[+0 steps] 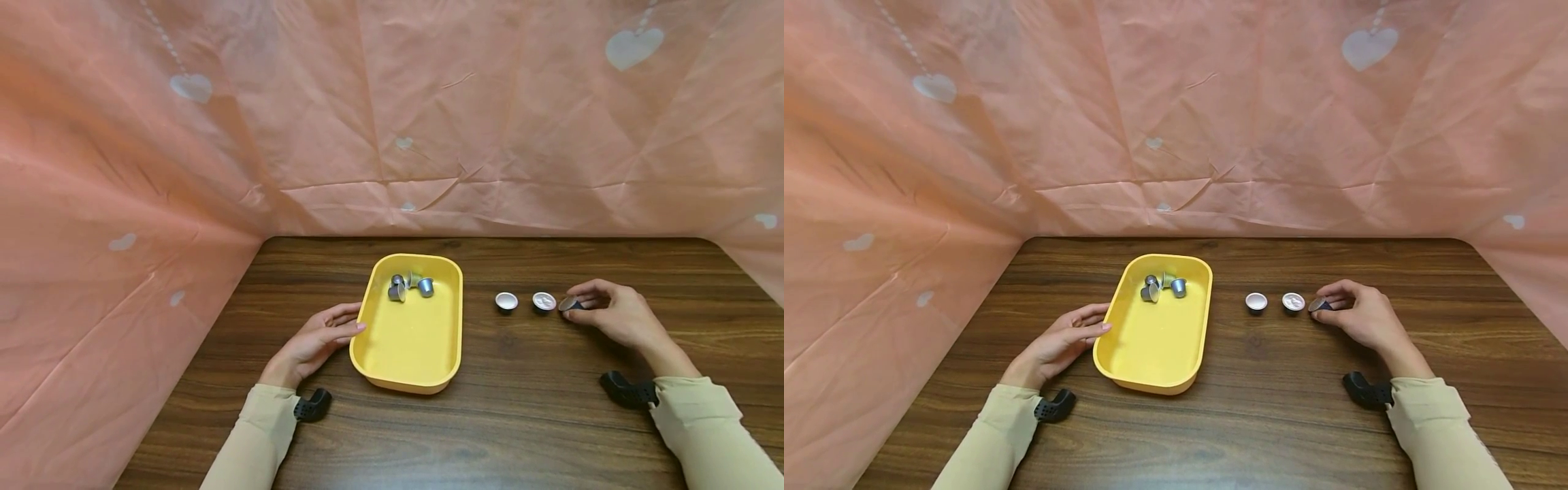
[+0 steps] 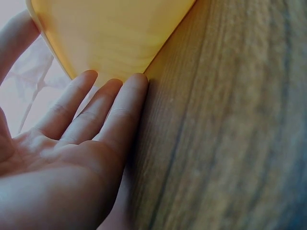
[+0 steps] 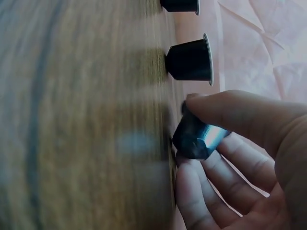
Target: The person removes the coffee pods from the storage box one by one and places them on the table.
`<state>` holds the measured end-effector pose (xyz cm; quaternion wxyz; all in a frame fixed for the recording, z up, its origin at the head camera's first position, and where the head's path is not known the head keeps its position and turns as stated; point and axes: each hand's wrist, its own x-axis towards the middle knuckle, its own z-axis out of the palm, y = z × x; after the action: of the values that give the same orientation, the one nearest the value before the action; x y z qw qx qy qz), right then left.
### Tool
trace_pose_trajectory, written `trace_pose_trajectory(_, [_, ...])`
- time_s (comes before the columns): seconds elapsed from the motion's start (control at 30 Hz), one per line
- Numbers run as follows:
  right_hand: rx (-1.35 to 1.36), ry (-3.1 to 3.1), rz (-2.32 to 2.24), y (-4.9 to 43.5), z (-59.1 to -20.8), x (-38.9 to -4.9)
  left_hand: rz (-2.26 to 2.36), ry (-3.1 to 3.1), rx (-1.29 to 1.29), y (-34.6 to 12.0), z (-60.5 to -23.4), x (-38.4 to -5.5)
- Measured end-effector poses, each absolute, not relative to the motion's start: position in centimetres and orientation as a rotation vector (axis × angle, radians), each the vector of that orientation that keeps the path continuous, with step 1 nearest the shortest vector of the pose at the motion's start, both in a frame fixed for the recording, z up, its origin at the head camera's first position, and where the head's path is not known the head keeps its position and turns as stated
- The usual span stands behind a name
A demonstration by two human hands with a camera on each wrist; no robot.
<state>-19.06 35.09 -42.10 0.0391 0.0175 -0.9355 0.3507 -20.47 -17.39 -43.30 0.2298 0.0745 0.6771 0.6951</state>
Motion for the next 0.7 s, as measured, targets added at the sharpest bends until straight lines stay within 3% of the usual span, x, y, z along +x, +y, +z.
trace_pose_trajectory(0.7, [0.004,-2.798,1.137,35.94,-42.77,-18.72,1.916,1.858,0.189,-17.39,-43.38,-20.54])
